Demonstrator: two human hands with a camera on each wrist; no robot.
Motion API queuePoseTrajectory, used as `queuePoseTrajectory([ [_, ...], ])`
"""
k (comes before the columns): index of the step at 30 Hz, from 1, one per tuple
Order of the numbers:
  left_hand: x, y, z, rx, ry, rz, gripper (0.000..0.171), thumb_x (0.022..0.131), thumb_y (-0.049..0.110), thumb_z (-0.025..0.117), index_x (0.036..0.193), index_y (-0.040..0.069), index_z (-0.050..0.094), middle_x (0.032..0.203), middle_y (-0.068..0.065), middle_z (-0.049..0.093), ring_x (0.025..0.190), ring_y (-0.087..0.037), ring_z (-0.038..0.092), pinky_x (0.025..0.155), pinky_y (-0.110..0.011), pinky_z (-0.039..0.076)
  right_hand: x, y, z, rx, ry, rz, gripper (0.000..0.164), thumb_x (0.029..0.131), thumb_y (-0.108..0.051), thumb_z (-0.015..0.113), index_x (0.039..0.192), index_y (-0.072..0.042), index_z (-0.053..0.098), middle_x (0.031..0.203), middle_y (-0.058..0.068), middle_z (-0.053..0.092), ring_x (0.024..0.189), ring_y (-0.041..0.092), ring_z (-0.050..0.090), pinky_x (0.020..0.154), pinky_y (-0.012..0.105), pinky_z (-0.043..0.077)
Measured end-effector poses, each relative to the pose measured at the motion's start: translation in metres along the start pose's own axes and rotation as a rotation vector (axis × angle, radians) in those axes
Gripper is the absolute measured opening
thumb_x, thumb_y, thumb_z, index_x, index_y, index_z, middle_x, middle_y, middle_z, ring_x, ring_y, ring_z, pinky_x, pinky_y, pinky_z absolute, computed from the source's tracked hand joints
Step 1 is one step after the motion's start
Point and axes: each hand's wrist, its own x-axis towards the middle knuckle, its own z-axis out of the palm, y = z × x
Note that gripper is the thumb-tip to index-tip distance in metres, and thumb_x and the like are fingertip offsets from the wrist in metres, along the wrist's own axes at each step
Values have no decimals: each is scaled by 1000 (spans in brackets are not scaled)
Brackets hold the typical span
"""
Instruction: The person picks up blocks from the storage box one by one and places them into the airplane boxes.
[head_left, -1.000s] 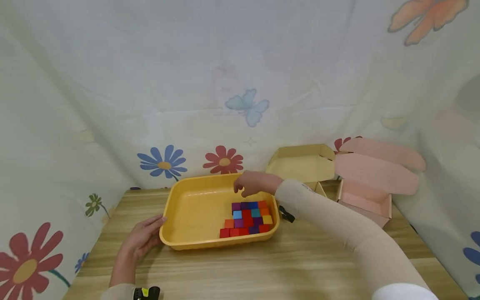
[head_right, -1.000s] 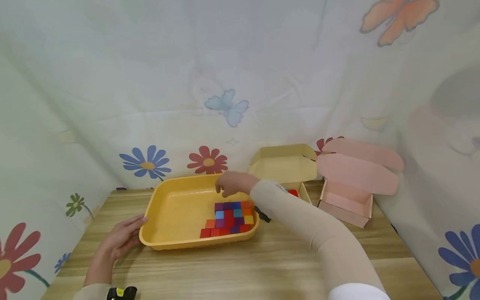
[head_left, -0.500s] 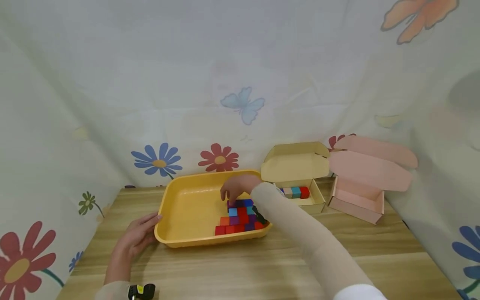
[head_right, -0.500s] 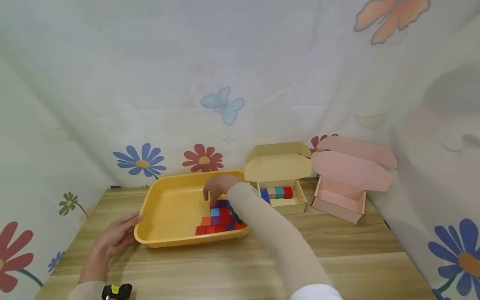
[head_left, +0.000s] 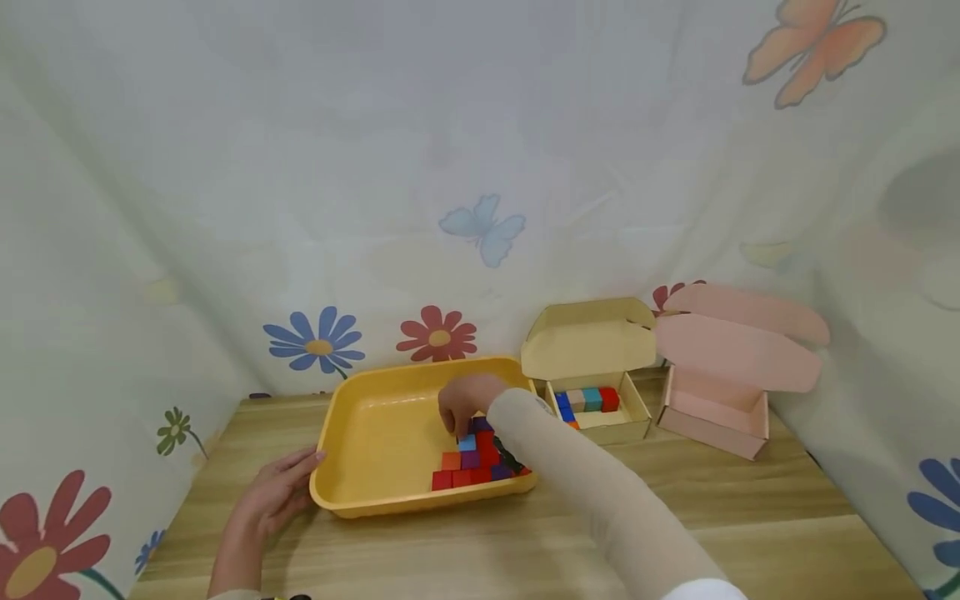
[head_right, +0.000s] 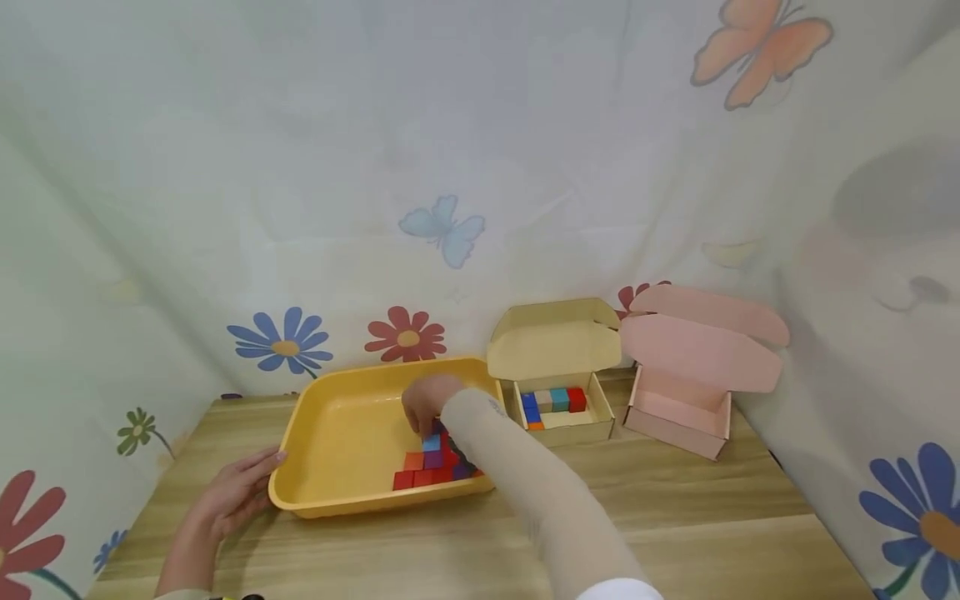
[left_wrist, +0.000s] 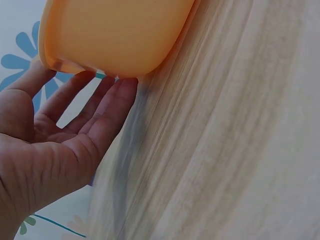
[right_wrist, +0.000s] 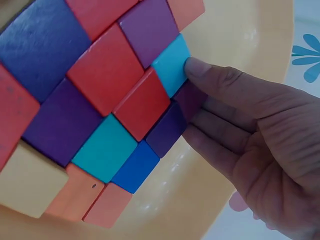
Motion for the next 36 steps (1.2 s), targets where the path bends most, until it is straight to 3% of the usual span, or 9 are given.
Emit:
queuePoseTrajectory([
  [9, -14, -13, 0, 23, 26, -14, 78, 103, 34, 63, 157, -8, 25, 157, -27, 34, 118, -15, 61, 94, -41, 56, -7, -10, 15, 23, 2, -44, 9, 86, -21, 84, 93, -19, 79, 83, -11, 68, 78, 12, 60, 71, 22, 53],
  [14, -12, -9, 1, 16, 23, 9, 77, 102, 33, 64, 156, -8, 27, 157, -26, 35, 117, -13, 60, 94, -40, 56, -7, -7, 11, 39, 10, -54, 6, 87, -20, 83, 91, -19, 79, 80, -10, 68, 77, 14, 62, 69, 21, 53],
  [22, -7, -4, 0, 18, 20, 9, 76, 103, 34, 63, 157, -6, 27, 157, -26, 35, 116, -13, 61, 94, -39, 56, -7, -7, 0, -70, 43, -162, 8, 89, -19, 82, 87, -16, 75, 76, -8, 67, 68, 10, 62, 64, 18, 51],
  [29, -4, -1, -2, -1, 5, 14, 79, 101, 34, 65, 157, -6, 26, 157, -25, 35, 119, -14, 60, 96, -39, 55, -32, -5, -20, -159, 85, -210, 7, 90, -18, 81, 93, -13, 77, 79, -8, 69, 71, 8, 61, 68, 17, 50],
  [36, -1, -2, -1, -27, 15, 23, 77, 102, 31, 65, 157, -6, 26, 155, -23, 40, 115, -13, 62, 94, -39, 56, -60, 12, -38, -227, 101, -210, 10, 91, -19, 80, 99, -13, 77, 85, -7, 70, 76, 9, 63, 73, 19, 53],
])
